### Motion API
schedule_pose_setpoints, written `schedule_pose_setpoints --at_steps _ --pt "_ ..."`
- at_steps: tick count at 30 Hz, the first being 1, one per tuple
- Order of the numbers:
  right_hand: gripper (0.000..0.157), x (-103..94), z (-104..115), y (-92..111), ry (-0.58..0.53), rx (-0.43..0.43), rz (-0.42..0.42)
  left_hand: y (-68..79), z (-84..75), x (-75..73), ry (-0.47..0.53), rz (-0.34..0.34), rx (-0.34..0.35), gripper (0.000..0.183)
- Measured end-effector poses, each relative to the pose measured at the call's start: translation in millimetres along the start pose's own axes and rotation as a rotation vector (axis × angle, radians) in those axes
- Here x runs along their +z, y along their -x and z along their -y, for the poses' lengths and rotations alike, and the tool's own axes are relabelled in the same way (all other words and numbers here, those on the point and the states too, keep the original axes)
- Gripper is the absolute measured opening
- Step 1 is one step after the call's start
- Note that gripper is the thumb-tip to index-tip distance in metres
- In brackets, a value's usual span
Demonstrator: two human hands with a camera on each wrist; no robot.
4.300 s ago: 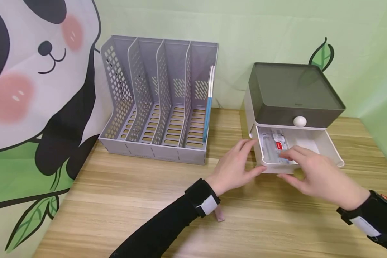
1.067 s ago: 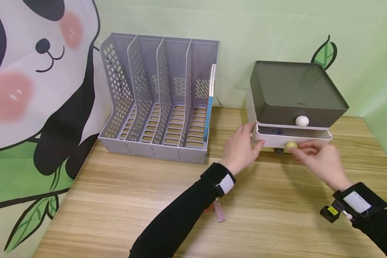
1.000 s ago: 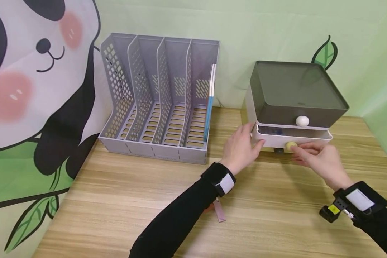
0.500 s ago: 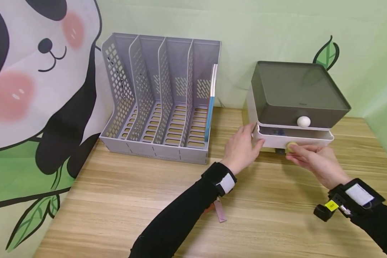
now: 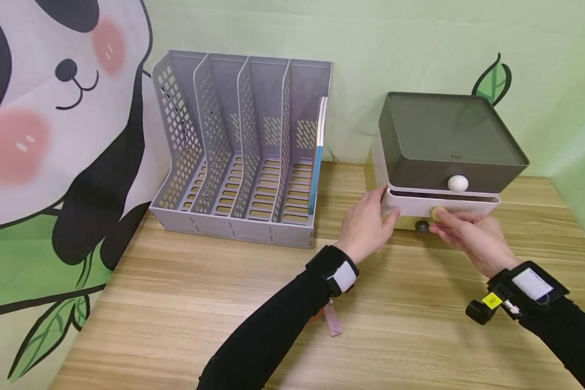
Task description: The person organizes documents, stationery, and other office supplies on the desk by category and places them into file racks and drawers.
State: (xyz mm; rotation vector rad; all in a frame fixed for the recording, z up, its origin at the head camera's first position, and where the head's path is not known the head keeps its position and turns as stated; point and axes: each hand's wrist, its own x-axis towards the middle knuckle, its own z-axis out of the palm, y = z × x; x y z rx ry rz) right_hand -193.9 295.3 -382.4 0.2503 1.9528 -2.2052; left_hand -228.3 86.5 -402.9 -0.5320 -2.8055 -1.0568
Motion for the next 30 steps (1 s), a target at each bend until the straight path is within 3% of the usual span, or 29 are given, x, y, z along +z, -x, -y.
schedule_pose_setpoints --at_steps 10,21,30 --pt "0.014 -4.5 -5 -13 -0.059 -0.021 -0.010 0.5 -0.4 0.7 0.001 -0.003 0.009 0.058" --pt "0.010 3.1 2 -11 -0.091 -0.006 -0.030 0.7 -0.6 1.6 -0.004 -0.008 0.003 0.059" --pt "0.014 -6.7 -7 -21 -0.047 -0.031 -0.027 1.7 -0.4 -0.6 -0.013 0.019 0.008 0.061"
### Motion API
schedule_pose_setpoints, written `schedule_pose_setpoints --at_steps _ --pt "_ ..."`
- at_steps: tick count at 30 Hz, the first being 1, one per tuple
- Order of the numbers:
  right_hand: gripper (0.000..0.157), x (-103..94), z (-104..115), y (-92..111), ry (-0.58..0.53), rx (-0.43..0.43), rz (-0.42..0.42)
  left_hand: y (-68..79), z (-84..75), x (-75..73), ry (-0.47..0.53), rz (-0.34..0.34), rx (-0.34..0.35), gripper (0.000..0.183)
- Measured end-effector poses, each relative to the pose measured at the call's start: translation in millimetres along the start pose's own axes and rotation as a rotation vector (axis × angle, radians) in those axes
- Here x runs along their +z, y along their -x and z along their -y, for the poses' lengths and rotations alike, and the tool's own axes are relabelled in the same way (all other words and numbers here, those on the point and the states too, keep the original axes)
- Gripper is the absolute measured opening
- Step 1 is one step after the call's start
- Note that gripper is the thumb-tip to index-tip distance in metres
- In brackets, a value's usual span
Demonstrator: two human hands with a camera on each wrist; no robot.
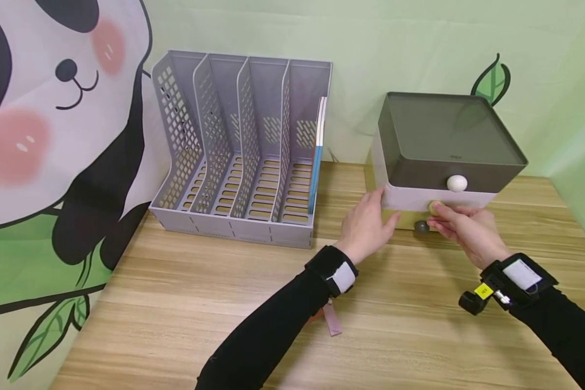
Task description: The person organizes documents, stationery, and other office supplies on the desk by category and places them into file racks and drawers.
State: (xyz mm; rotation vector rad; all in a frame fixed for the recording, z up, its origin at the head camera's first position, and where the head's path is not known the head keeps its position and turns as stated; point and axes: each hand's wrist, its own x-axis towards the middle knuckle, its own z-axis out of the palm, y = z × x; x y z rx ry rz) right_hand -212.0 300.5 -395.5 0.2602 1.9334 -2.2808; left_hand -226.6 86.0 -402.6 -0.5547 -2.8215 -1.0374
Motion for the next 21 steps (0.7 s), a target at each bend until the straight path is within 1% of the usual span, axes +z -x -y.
schedule_pose_setpoints --at_steps 3,5,6,7,8,9,10,12,14,15,16,17,19,21 --pt "0.030 -9.9 -10 -10 0.085 -0.021 -0.028 1.1 1.2 -1.1 -0.012 0.009 0.005 0.061" --pt "0.041 -14.8 -16 -15 0.218 -0.061 -0.036 2.4 2.2 -1.9 -0.019 0.017 0.009 0.062" --pt "0.044 -17.2 -19 -17 0.261 -0.073 -0.043 3.2 2.9 -2.3 -0.023 0.021 0.011 0.062" --pt "0.048 -14.7 -20 -15 0.310 -0.076 -0.073 4.2 3.5 -2.7 -0.027 0.023 0.012 0.062" --pt "0.049 -14.2 -21 -14 0.361 -0.088 -0.066 5.2 4.2 -3.2 -0.031 0.025 0.013 0.062" --pt "0.046 -12.9 -22 -12 0.372 -0.093 -0.067 6.3 4.9 -3.7 -0.040 0.027 0.015 0.062" --pt "0.047 -9.9 -21 -8 0.407 -0.097 -0.056 7.6 5.5 -4.3 -0.051 0.029 0.016 0.062" --pt "0.045 -5.2 -18 -1 0.367 -0.065 -0.037 10.0 6.9 -5.3 -0.087 0.023 0.023 0.061" --pt "0.046 1.3 -12 10 0.342 -0.031 -0.004 12.4 8.3 -6.1 -0.138 0.014 0.031 0.060" --pt "0.047 3.3 -10 14 0.313 -0.008 -0.003 13.6 8.9 -6.3 -0.168 0.012 0.035 0.059" --pt "0.049 5.0 -8 17 0.320 0.010 0.006 14.7 9.5 -6.6 -0.196 0.014 0.040 0.058" --pt "0.051 6.0 -6 20 0.300 0.033 0.004 15.9 9.9 -6.7 -0.226 0.023 0.047 0.057" --pt "0.054 6.1 -6 24 0.286 0.068 -0.006 18.4 10.3 -6.7 -0.269 0.065 0.052 0.056" --pt "0.059 4.6 -8 25 0.317 0.089 -0.022 20.2 10.3 -6.0 -0.290 0.123 0.055 0.056"
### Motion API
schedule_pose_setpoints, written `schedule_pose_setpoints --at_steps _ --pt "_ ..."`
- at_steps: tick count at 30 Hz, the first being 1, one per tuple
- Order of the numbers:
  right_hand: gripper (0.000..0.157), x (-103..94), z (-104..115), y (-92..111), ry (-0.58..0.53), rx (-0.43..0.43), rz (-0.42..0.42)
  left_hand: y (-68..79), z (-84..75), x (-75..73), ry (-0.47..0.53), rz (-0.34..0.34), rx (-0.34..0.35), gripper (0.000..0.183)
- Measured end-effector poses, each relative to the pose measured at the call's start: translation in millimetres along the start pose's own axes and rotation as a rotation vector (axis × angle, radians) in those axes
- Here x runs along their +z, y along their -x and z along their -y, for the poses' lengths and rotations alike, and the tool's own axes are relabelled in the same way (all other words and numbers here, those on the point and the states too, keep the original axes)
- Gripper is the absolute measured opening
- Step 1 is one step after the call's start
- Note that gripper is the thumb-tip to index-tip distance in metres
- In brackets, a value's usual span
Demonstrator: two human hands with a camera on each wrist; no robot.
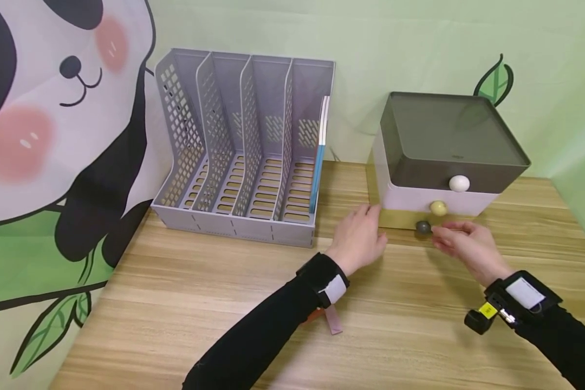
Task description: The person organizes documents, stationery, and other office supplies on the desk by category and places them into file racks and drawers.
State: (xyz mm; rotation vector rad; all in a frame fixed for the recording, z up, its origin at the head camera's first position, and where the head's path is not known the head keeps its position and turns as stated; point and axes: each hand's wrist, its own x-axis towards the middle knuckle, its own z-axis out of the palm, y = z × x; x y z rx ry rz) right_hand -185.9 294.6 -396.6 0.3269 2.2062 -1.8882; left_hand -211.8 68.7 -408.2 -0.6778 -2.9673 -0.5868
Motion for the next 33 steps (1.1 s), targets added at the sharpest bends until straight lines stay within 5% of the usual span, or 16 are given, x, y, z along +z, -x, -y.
schedule_pose_setpoints --at_steps 5,15,25,33 --pt "0.067 -2.4 -8 -7 0.018 0.033 -0.018 -0.8 -0.1 1.9 0.015 0.101 -0.013 0.060" --pt "0.028 -2.1 -19 -34 -0.228 0.155 0.026 -3.9 0.9 2.3 0.046 0.141 -0.045 0.063" --pt "0.033 10.1 -25 -47 -0.271 0.237 -0.073 -3.8 1.2 9.0 0.041 0.142 -0.062 0.067" --pt "0.033 18.9 -16 -35 -0.296 0.243 -0.089 -4.1 1.1 10.5 0.053 0.153 -0.078 0.069"
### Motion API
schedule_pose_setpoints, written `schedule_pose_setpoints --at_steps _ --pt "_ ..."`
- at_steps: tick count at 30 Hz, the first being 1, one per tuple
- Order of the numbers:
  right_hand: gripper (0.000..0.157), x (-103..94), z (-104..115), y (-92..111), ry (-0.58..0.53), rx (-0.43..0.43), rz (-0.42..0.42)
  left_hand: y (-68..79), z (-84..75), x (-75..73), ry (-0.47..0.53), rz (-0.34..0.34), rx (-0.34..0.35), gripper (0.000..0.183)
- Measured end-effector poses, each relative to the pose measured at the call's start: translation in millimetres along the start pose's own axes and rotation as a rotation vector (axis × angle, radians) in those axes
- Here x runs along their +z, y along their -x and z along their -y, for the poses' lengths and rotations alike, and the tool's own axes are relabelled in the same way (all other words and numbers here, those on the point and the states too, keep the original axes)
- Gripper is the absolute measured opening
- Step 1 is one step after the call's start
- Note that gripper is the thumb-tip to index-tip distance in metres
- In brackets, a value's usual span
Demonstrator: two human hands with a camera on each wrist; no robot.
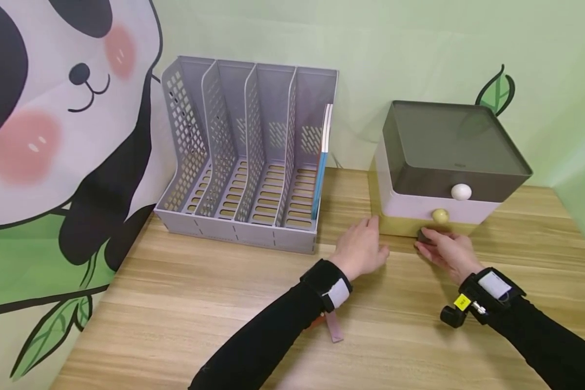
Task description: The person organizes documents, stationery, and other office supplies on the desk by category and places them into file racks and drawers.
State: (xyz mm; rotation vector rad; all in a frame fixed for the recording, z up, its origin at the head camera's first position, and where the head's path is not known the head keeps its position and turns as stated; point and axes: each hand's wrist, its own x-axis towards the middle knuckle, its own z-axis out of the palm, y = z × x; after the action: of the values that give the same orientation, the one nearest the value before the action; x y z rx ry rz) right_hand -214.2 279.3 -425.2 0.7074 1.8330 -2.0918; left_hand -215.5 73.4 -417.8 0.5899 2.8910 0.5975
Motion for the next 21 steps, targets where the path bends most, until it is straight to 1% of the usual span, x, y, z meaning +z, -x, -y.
schedule_pose_setpoints --at_steps 6,14,21 --pt "0.027 1.3 1.5 1.4 0.026 0.002 -0.001 -1.2 0.1 0.7 0.010 -0.006 -0.001 0.070" --pt "0.027 2.5 0.2 2.0 0.047 -0.030 0.007 -0.5 0.2 -0.2 0.011 0.001 -0.005 0.071" --pt "0.028 0.0 -3.2 1.3 0.074 -0.062 -0.007 0.4 0.4 -0.9 0.019 0.000 -0.007 0.071"
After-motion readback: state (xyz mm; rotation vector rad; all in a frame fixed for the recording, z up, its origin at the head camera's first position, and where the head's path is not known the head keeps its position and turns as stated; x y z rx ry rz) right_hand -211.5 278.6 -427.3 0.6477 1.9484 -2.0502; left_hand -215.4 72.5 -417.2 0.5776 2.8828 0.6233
